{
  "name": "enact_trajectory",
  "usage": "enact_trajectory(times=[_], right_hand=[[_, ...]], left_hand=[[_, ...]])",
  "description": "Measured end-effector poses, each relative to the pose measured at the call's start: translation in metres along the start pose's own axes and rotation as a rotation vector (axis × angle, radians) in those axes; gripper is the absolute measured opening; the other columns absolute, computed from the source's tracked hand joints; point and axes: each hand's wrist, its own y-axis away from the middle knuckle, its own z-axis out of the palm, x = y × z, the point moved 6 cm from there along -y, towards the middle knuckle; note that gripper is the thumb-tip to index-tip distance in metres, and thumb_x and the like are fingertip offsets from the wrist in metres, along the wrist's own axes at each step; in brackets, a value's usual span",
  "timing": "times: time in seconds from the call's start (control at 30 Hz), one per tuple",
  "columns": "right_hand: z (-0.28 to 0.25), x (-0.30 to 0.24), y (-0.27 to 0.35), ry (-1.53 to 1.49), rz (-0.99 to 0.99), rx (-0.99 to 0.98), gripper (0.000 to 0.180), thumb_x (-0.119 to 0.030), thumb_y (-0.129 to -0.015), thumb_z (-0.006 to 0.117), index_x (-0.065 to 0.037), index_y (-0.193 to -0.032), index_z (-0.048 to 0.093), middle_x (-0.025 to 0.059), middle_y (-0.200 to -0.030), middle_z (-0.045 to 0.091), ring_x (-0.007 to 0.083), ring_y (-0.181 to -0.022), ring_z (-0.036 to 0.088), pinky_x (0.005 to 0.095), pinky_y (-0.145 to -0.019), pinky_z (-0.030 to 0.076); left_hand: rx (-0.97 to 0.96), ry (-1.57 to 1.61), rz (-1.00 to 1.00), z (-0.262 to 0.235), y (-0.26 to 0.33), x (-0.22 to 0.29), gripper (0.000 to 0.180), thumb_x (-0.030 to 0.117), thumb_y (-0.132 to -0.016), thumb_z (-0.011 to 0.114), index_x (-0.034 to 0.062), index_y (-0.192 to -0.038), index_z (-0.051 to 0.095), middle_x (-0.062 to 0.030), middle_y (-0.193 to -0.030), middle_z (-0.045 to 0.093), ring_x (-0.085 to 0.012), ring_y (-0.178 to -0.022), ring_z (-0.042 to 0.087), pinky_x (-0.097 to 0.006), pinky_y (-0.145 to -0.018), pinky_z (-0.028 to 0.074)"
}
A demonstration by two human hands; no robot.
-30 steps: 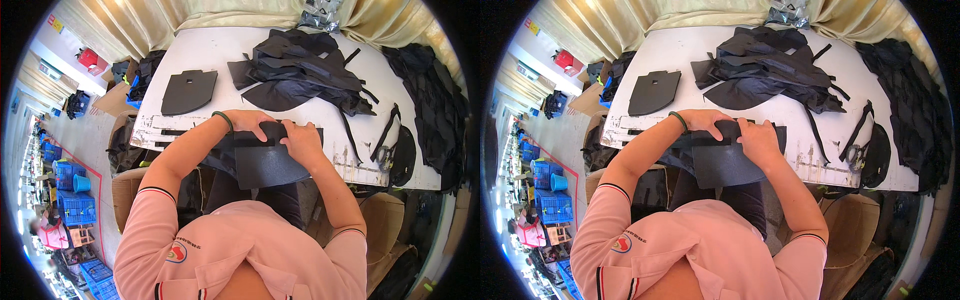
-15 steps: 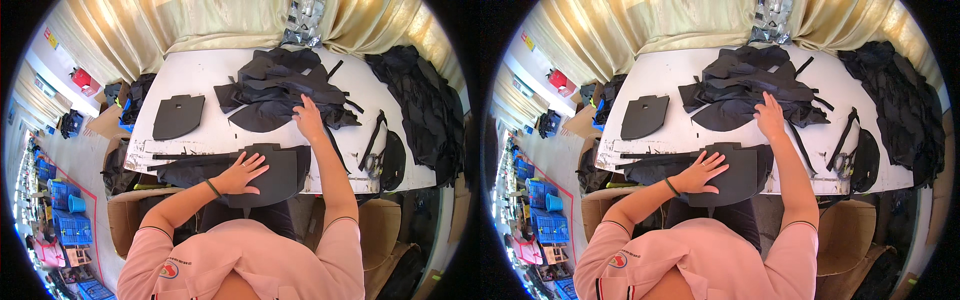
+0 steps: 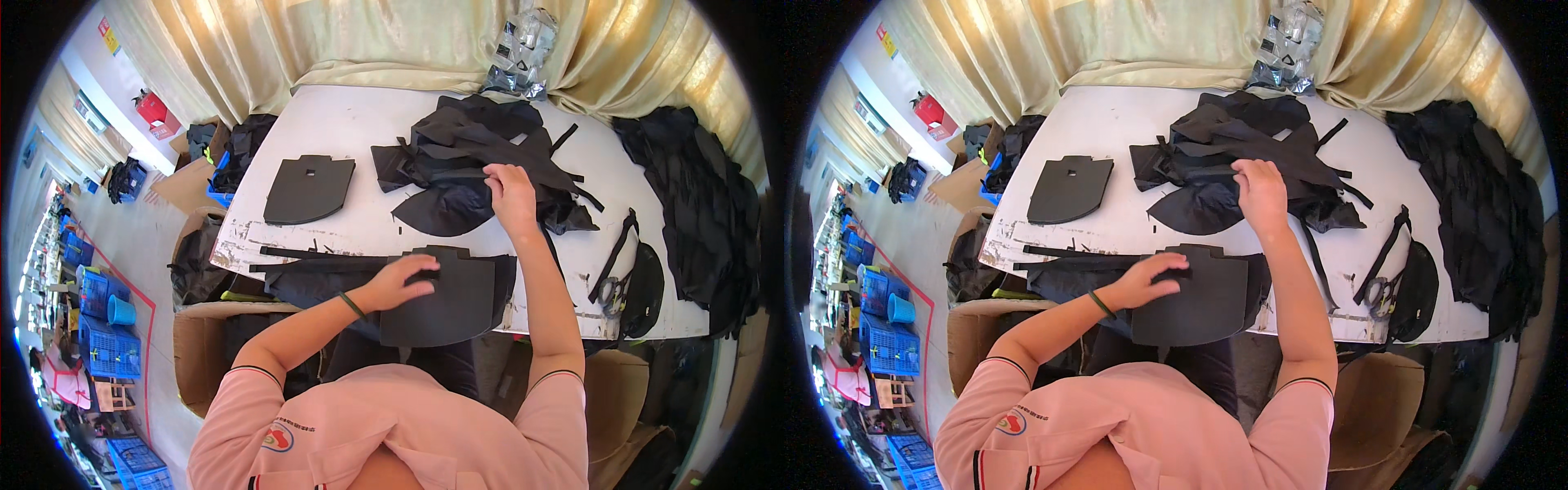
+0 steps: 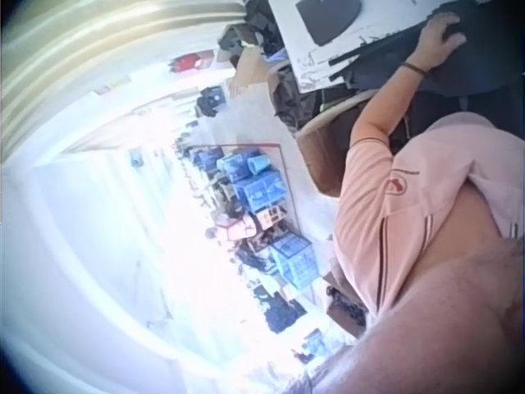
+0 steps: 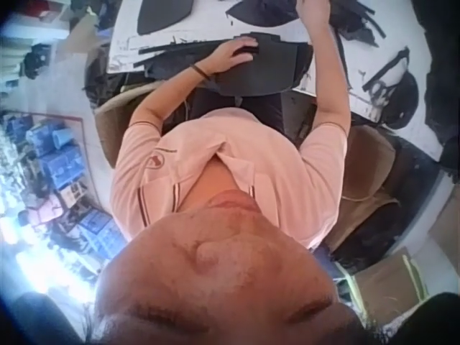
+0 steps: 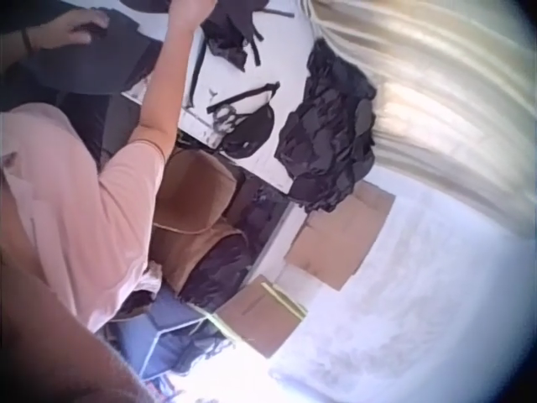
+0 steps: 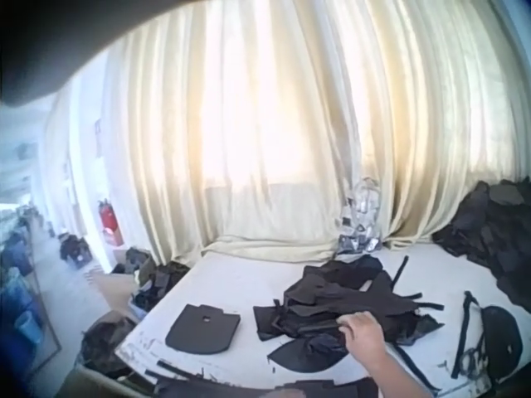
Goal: Sorting and organizing black fabric components and lining panels on a work table.
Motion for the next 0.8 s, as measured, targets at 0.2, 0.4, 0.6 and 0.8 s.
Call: enact_trajectory(times=[0.2,0.4,0.6,0.8], right_hand=[[-0.026,-0.143,-0.011,-0.363,-0.260,-0.160,0.018,0.001,-0.076,0.065,-0.008,-0.092,0.065,0.0087,-0.082,0.062,0.0298,-0.076,0.059,0.0376,-0.070,0.049],[-0.004,-0.205,0.055,-0.378,-0.559,-0.396,0.015,-0.006,-0.076,0.067,-0.009,-0.091,0.067,0.0063,-0.080,0.063,0.0257,-0.075,0.059,0.0357,-0.073,0.048],[-0.039,-0.182,-0.001,-0.459,-0.313,-0.198,0.014,-0.004,-0.078,0.070,-0.006,-0.092,0.066,0.0097,-0.085,0.066,0.0292,-0.076,0.063,0.0372,-0.069,0.051],[-0.071,-0.206,-0.095,-0.644,-0.069,-0.182,0.030,-0.010,-0.090,0.064,0.002,-0.116,0.058,0.0111,-0.101,0.066,0.0168,-0.090,0.063,0.0290,-0.084,0.048]], left_hand=[[0.224,1.397,-0.369,-0.058,-0.026,0.017,0.070,0.061,-0.095,0.038,0.0036,-0.135,0.046,-0.0112,-0.134,0.053,-0.0230,-0.121,0.053,-0.039,-0.102,0.042],[0.646,1.188,-0.309,-0.133,-0.031,0.031,0.022,0.011,-0.085,0.070,0.0050,-0.106,0.065,-0.0063,-0.097,0.069,-0.0172,-0.085,0.066,-0.033,-0.078,0.054],[0.854,-0.723,0.581,-0.199,0.019,0.175,0.024,0.005,-0.083,0.064,0.0035,-0.106,0.066,-0.0081,-0.094,0.069,-0.0245,-0.086,0.066,-0.035,-0.081,0.052],[0.609,-0.917,0.693,-0.171,0.010,0.202,0.033,0.011,-0.083,0.062,0.0047,-0.116,0.063,-0.0116,-0.113,0.065,-0.0280,-0.105,0.061,-0.037,-0.092,0.046]])
